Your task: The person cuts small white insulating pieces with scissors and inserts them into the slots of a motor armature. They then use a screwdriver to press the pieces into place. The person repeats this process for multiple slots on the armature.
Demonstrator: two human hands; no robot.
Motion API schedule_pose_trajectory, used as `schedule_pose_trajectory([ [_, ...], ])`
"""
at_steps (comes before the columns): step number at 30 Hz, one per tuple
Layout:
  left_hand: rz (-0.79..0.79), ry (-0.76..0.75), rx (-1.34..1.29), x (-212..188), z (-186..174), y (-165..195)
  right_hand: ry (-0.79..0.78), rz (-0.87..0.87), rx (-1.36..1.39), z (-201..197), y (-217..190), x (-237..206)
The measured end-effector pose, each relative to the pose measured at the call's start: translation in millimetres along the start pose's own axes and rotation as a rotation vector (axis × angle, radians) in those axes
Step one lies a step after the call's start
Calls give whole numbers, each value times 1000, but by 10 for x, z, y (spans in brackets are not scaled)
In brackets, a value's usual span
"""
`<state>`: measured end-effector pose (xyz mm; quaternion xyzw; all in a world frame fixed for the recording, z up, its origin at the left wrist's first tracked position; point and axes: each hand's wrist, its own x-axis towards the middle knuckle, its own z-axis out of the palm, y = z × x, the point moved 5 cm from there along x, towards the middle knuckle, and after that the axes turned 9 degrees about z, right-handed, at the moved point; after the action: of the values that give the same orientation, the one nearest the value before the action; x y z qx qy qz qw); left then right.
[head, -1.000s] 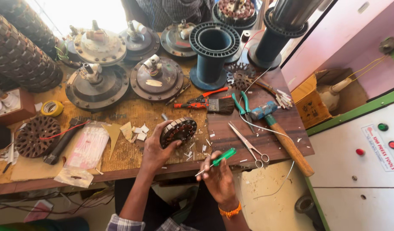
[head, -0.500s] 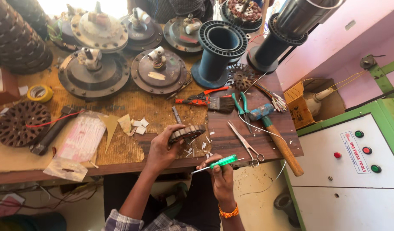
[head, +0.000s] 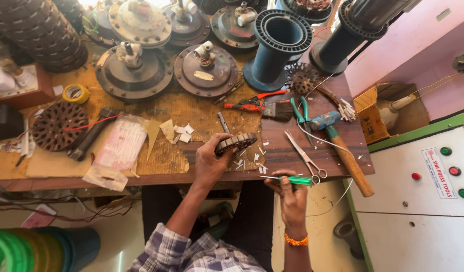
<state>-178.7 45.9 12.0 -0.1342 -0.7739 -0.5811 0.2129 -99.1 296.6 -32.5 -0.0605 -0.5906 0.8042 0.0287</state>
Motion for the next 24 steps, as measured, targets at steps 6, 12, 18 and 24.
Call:
schedule_pose_trajectory([
  [6, 47, 114, -43, -8, -292, 100, 58, 32, -51, 75, -328, -100],
  [12, 70, 96, -58, -198, -533, 177, -132, -116, -5, 352, -1667, 429],
  [18, 108, 12, -108, -336, -518, 233, -382, -456, -434, 1163, -1752, -112],
  [24, 180, -48, -128, -370, -344, 190, -283, -318, -422, 1130, -1331, -203],
])
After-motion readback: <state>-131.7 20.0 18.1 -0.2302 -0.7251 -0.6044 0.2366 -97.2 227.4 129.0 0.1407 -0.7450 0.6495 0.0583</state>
